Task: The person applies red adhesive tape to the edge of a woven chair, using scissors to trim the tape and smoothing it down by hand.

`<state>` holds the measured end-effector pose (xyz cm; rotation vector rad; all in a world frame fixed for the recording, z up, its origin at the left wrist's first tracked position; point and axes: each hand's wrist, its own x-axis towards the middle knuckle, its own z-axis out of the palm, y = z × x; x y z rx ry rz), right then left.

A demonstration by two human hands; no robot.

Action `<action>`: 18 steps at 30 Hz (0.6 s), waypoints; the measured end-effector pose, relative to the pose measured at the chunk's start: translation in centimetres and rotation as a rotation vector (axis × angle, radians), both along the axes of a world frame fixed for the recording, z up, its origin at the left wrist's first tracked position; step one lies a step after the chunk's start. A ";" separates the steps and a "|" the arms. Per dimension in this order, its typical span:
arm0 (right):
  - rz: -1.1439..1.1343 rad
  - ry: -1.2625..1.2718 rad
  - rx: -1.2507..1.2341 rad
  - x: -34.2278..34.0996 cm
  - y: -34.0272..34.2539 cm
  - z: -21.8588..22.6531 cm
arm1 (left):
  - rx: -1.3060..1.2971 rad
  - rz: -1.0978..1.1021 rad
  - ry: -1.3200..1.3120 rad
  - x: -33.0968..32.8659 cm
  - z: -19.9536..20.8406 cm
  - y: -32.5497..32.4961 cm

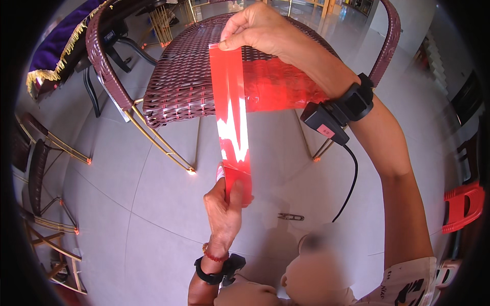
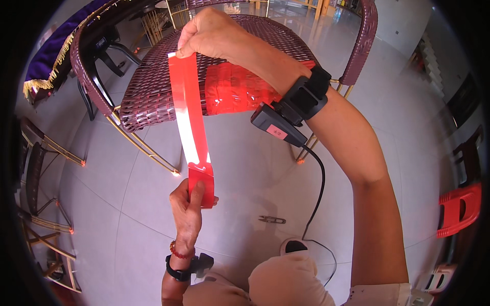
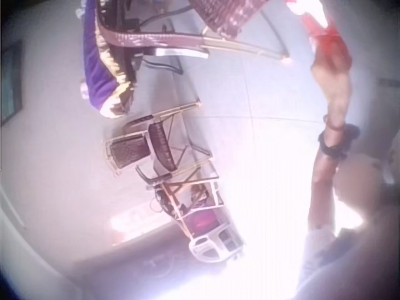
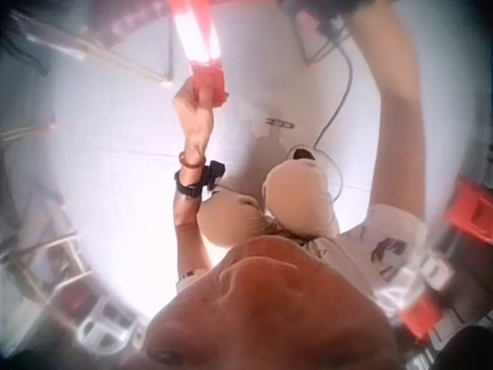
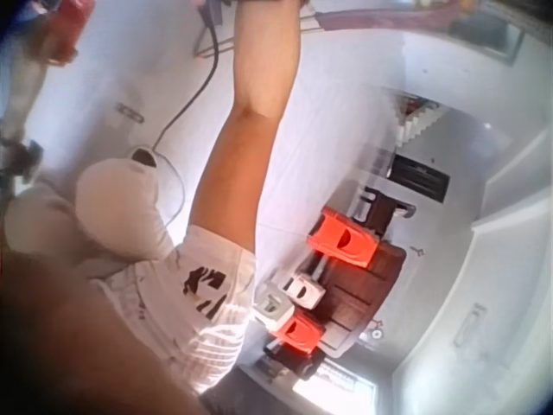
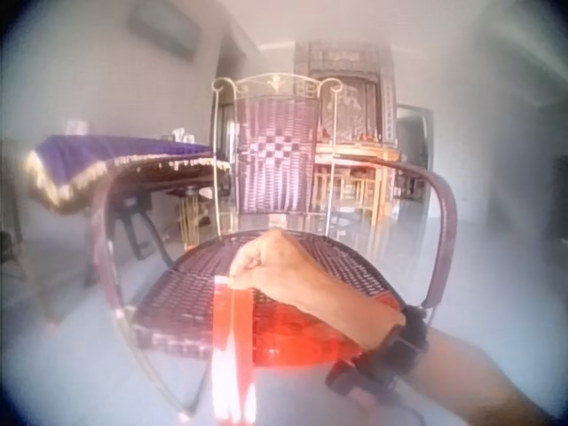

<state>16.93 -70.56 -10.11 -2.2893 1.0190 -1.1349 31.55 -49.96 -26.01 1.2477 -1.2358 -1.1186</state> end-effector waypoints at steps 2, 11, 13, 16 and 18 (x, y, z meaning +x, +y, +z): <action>-0.041 -0.032 0.102 0.0 0.0 -0.3 | 0.003 0.010 -0.029 0.2 0.1 -0.1; -0.004 -0.042 0.149 -1.1 -0.8 -0.9 | 0.001 0.018 -0.085 0.0 0.8 -0.4; -0.023 -0.058 0.157 -1.1 -1.0 -1.1 | -0.002 0.007 -0.111 0.0 0.7 -0.5; -0.029 -0.080 0.177 -1.3 -1.6 -1.6 | -0.009 0.010 -0.105 -0.2 0.5 -0.7; -0.015 -0.087 0.194 -1.2 -1.7 -1.8 | -0.003 0.009 -0.119 -0.2 0.5 -0.8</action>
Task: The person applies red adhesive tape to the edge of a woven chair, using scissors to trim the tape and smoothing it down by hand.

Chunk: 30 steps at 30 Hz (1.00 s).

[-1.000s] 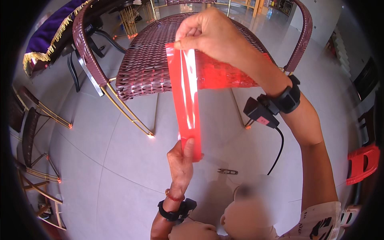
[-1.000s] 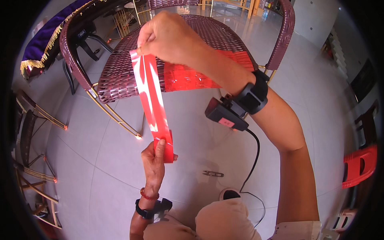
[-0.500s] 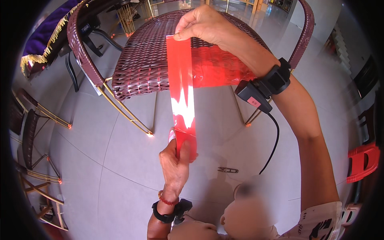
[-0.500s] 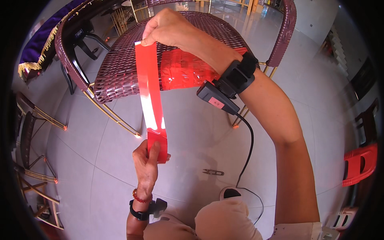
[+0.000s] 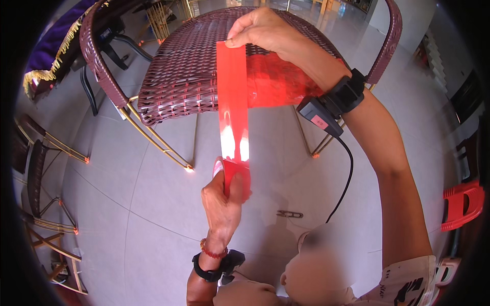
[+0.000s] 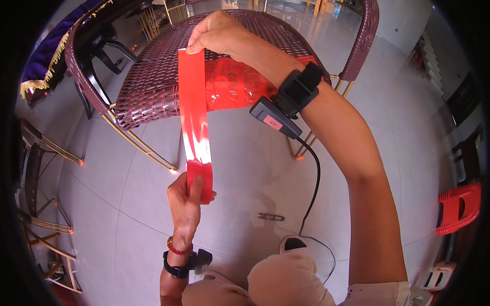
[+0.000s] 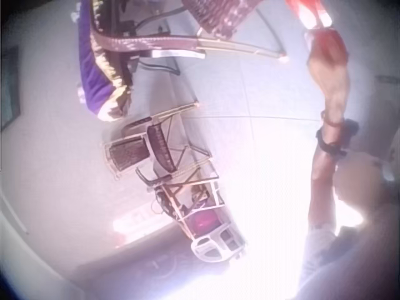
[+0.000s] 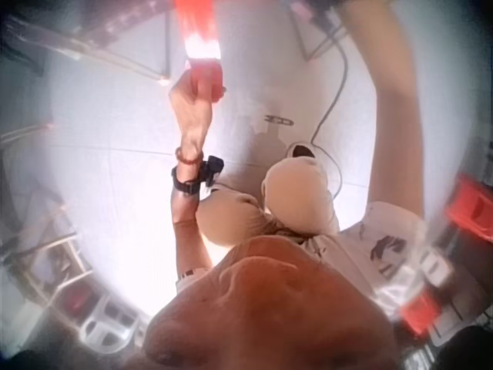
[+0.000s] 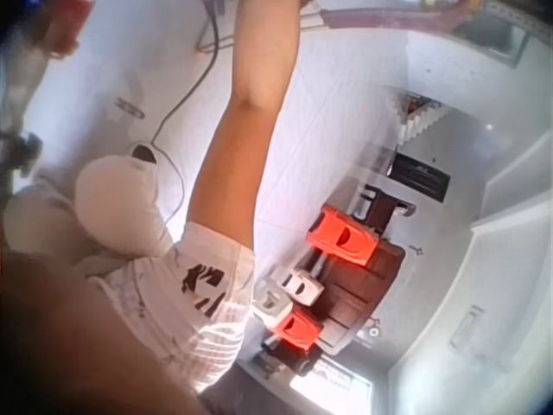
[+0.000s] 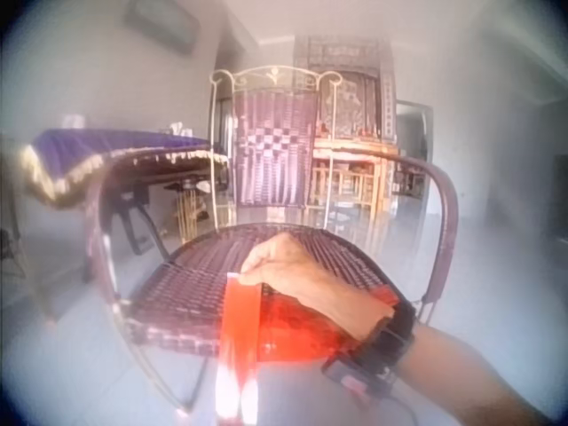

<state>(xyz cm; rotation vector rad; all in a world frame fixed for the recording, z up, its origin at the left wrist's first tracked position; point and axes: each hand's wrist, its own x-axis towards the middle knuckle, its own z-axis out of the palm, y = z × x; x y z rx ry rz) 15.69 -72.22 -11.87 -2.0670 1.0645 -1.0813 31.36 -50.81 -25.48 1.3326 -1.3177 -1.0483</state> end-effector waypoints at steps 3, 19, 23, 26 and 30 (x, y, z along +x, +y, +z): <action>-0.056 0.025 0.024 0.3 0.2 -0.1 | -0.008 0.006 -0.013 0.1 0.0 -0.1; -0.065 0.159 -0.009 0.4 -1.8 -2.7 | 0.007 0.034 -0.065 -0.2 -1.4 -1.7; -0.049 0.241 -0.023 0.5 -1.6 -2.6 | -0.001 0.039 -0.081 -0.3 -1.9 -2.1; -0.069 0.298 -0.177 0.0 -1.3 -2.4 | 0.002 0.037 -0.074 -0.6 -2.0 -2.3; -0.050 0.299 -0.102 -0.1 -1.2 -2.6 | -0.019 0.049 -0.059 -0.7 -2.4 -2.6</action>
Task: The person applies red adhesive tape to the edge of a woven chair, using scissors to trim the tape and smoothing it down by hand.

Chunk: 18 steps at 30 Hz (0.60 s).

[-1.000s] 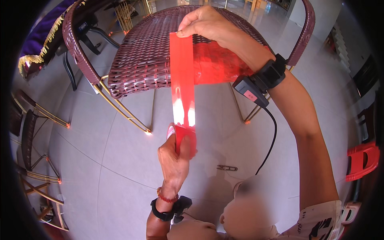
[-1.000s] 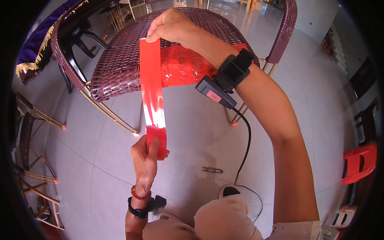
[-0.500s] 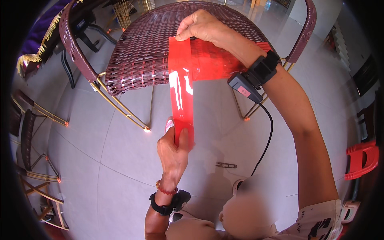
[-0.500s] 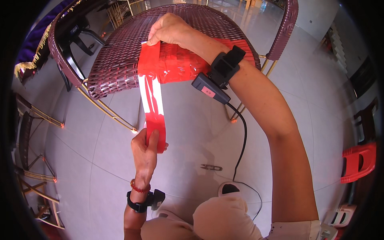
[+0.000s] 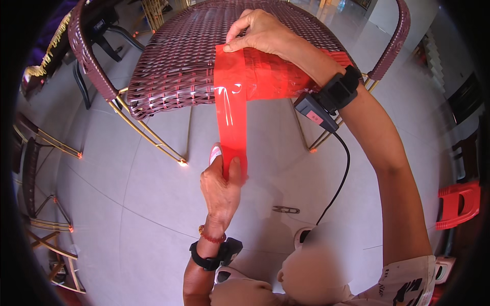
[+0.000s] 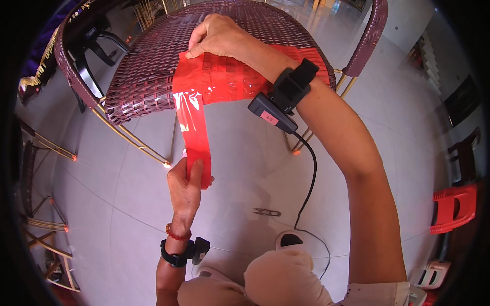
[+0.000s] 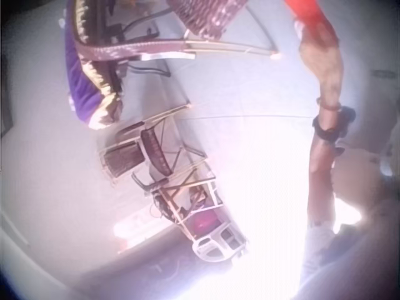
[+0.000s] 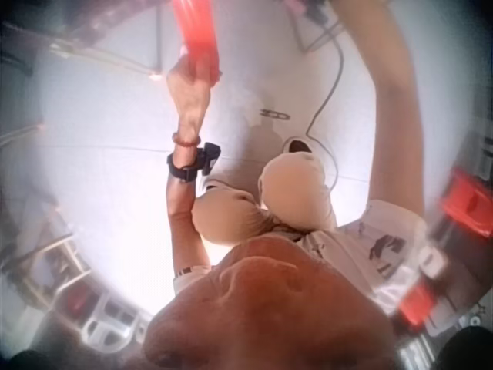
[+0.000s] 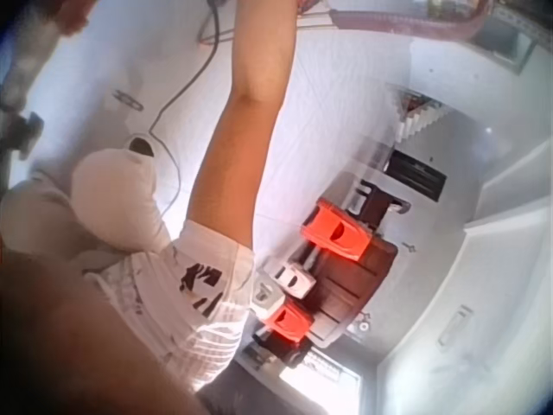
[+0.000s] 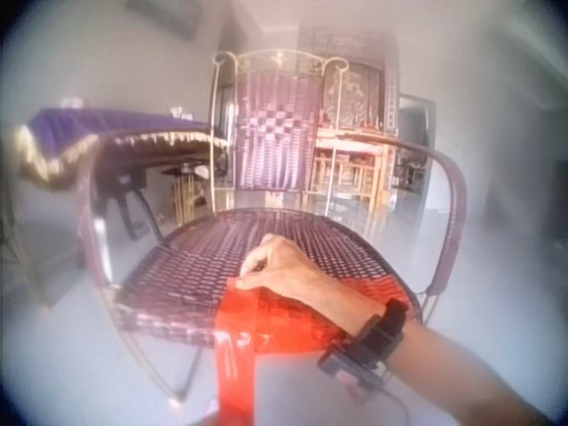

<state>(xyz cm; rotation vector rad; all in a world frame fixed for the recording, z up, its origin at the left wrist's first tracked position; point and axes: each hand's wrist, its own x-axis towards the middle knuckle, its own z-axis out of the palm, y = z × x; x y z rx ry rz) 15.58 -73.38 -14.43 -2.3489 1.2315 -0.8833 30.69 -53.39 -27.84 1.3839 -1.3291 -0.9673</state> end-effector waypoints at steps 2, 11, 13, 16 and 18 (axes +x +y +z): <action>-0.030 0.041 -0.025 0.2 0.3 0.1 | 0.007 0.006 -0.005 0.1 0.0 -0.1; -0.131 0.120 -0.389 0.2 0.6 0.2 | 0.033 0.016 -0.028 0.5 -0.3 -0.3; 0.100 0.335 -0.519 0.1 3.8 1.2 | 0.034 -0.001 -0.018 -0.1 -0.2 -0.4; 0.187 0.401 -0.370 -0.5 5.7 -1.9 | 0.031 -0.012 0.040 -0.4 -0.1 -0.5; 0.169 0.447 -0.514 -1.3 5.9 -2.3 | 0.024 -0.016 0.001 -0.1 0.0 -0.6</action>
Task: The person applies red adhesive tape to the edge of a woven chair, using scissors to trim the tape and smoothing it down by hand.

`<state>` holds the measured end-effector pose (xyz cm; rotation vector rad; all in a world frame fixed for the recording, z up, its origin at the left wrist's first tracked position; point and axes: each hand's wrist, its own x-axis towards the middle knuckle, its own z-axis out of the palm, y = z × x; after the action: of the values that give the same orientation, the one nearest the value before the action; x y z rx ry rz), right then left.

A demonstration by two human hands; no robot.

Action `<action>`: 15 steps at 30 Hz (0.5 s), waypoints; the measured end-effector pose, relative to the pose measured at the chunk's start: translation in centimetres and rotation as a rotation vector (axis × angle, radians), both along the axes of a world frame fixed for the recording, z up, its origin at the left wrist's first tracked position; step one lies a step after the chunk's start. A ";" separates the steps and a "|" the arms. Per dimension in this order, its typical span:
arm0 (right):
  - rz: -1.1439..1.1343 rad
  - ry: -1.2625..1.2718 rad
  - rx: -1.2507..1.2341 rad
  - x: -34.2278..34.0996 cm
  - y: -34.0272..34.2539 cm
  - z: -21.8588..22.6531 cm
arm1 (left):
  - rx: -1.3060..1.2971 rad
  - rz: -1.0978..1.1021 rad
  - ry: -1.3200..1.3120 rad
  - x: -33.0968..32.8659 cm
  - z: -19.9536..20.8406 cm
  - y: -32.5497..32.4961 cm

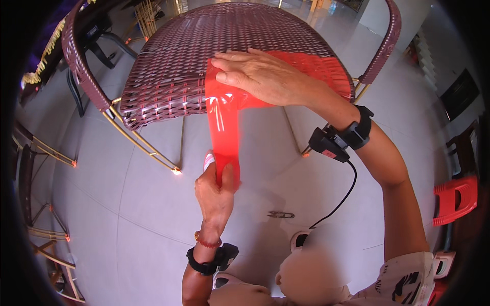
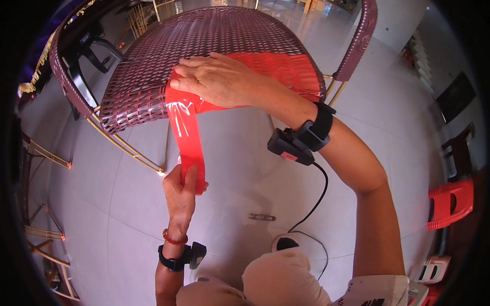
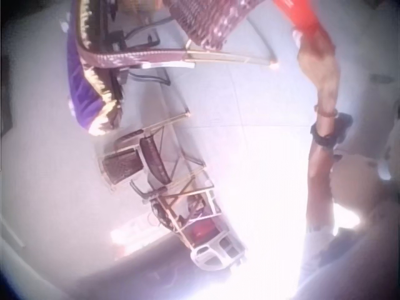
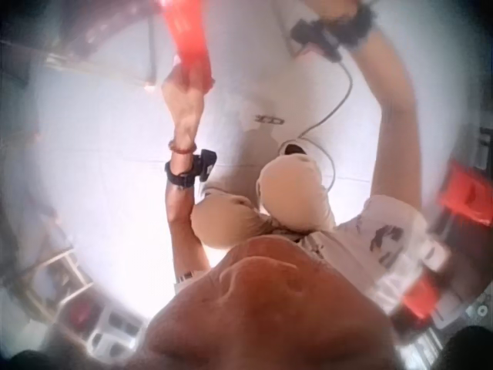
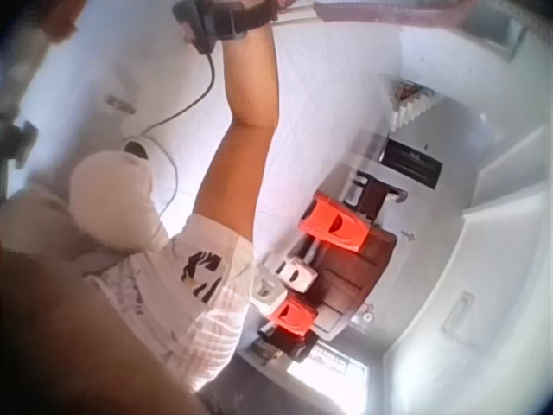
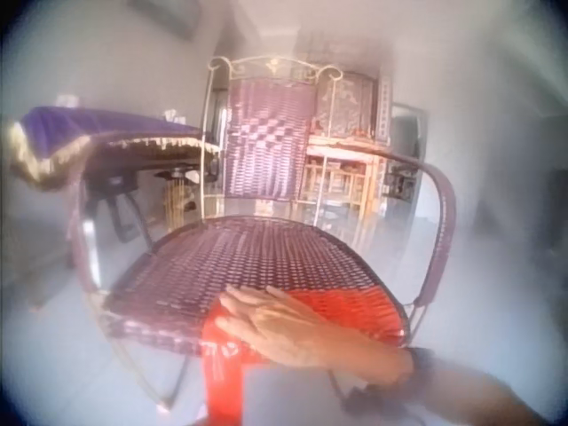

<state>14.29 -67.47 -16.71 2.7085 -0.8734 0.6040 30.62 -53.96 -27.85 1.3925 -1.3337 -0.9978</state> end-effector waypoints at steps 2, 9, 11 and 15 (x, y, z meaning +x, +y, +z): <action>-0.208 0.021 0.354 0.3 0.3 1.5 | -0.002 0.010 -0.009 0.8 0.2 0.2; -0.505 0.076 0.438 6.1 3.1 1.9 | 0.012 0.023 0.050 0.1 -0.8 -0.3; -0.436 0.140 0.447 7.2 3.1 2.3 | 0.001 0.023 0.048 -0.1 -0.5 -0.5; -0.332 -0.018 0.394 5.3 2.5 1.2 | 0.002 -0.008 0.036 0.0 -0.4 -0.5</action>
<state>19.62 -64.96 -15.54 2.7861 -1.5483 0.4197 30.60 -54.42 -28.28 1.3659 -1.3133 -1.0248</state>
